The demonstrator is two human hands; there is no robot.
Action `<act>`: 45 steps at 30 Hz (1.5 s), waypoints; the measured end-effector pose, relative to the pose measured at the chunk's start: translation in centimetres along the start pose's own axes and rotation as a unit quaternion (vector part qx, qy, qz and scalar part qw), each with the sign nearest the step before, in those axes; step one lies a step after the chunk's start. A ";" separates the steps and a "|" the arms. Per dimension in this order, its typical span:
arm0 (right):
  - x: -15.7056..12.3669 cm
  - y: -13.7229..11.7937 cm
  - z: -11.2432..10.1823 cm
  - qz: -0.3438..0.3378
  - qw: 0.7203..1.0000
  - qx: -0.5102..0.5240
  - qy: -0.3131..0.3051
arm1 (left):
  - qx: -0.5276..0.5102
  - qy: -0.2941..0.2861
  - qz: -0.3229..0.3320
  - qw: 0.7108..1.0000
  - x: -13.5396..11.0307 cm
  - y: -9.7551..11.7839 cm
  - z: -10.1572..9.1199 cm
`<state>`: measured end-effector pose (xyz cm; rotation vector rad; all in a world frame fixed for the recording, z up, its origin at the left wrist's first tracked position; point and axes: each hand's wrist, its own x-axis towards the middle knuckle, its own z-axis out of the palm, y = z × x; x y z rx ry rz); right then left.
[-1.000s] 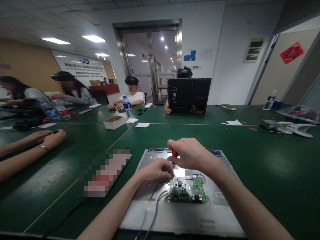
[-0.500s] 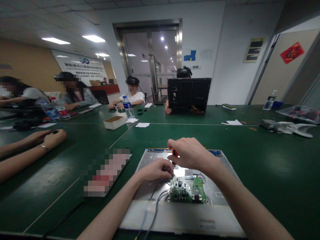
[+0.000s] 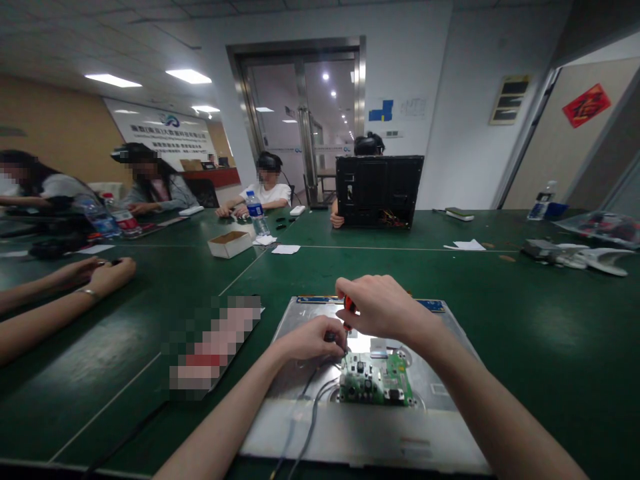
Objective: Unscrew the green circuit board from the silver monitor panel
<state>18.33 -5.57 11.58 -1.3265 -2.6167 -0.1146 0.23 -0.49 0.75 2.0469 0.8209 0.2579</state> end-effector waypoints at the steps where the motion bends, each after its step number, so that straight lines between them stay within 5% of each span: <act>1: -0.1 0.0 0.0 -0.004 1.000 0.006 0.001 | -0.001 0.000 -0.001 1.000 0.0 0.0 0.0; 45: 0.1 0.3 0.3 -0.003 1.000 -0.017 0.021 | 0.001 -0.004 -0.008 1.000 0.0 -0.1 -0.1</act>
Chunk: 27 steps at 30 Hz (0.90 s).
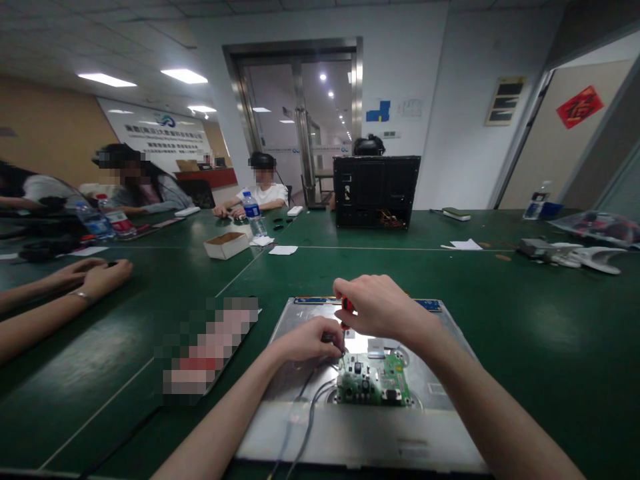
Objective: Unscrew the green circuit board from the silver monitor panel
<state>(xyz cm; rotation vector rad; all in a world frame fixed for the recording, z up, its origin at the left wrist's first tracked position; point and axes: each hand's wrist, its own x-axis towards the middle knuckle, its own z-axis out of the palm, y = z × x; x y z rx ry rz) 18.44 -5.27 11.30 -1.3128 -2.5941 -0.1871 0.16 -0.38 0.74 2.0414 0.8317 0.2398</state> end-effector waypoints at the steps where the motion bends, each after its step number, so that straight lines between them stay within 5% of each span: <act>1: 0.0 0.0 0.0 0.004 1.000 -0.006 0.000 | -0.002 0.001 -0.002 1.000 0.0 0.1 0.0; 27: -0.2 -0.1 -0.2 -0.023 0.999 0.049 -0.006 | 0.010 0.010 -0.009 1.000 0.1 0.0 0.1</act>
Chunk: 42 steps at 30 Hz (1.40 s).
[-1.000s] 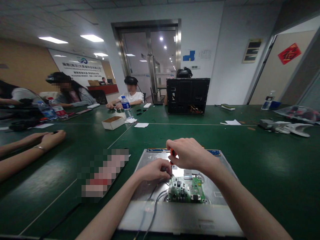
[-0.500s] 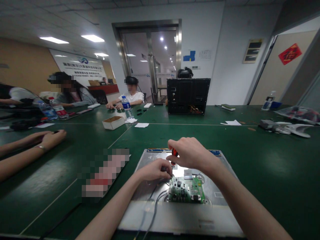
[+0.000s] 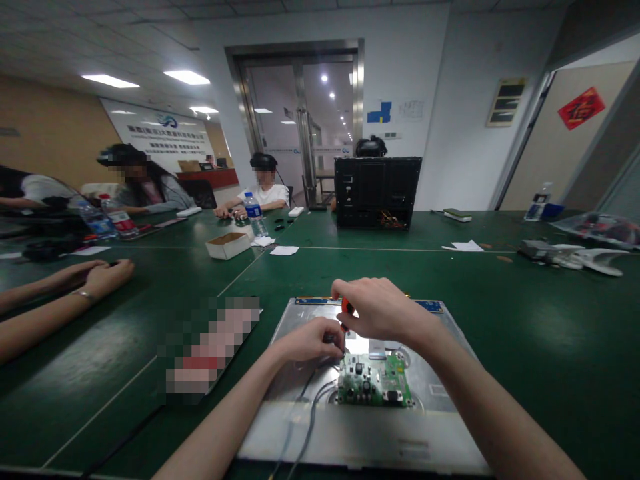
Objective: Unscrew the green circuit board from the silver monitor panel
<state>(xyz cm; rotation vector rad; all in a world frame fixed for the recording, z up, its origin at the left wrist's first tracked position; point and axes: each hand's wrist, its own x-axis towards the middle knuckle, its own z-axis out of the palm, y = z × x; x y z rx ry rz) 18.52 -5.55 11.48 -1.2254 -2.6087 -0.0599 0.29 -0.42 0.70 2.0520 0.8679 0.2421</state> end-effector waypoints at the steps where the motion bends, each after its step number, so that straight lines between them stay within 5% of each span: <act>1: -0.1 0.0 -0.1 -0.010 1.000 0.014 -0.001 | 0.000 -0.001 0.002 1.000 0.0 0.0 0.0; 9: 0.1 0.2 0.2 0.035 0.999 -0.040 0.000 | 0.010 0.004 -0.006 1.000 -0.1 0.1 -0.1; 42: 0.0 0.1 -0.1 0.019 0.999 -0.035 -0.006 | -0.022 -0.013 0.015 1.000 0.1 -0.5 -0.1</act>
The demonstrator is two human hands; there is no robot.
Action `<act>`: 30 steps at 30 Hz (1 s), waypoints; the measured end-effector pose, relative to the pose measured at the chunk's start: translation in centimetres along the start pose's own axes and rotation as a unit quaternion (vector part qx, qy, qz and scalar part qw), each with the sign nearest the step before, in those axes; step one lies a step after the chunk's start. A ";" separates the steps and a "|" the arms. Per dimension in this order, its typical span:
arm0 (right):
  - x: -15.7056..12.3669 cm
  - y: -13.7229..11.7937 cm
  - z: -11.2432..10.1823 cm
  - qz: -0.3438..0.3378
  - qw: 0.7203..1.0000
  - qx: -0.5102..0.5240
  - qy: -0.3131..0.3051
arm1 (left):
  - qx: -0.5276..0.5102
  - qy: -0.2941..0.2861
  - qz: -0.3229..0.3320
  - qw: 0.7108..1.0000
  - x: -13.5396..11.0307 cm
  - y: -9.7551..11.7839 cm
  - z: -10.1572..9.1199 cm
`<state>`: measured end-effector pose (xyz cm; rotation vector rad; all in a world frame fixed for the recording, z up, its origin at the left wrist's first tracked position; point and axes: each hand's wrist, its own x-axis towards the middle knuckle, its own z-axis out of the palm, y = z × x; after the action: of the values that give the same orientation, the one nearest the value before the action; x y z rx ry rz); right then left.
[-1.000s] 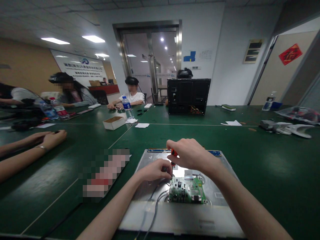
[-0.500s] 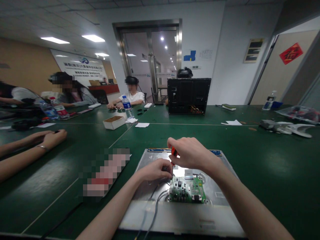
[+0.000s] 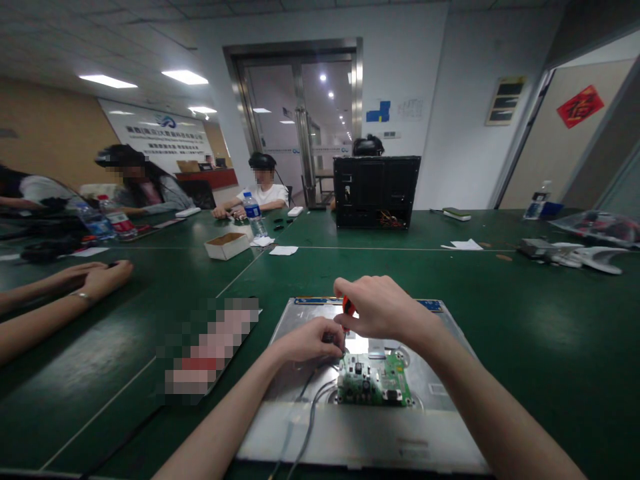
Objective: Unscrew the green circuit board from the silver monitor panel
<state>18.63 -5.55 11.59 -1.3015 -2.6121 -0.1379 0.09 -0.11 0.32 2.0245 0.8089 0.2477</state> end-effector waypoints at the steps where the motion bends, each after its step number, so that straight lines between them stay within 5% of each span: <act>1: 0.0 0.0 0.0 -0.004 1.000 0.003 -0.003 | -0.003 0.002 0.002 1.000 0.0 0.0 0.0; 30: -0.1 -0.2 -0.1 0.001 1.000 0.000 -0.006 | 0.013 0.006 -0.006 1.000 -0.1 -0.1 0.0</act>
<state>18.54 -5.77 11.67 -1.3106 -2.6208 -0.1299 0.01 -0.12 0.21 2.0433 0.8353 0.2429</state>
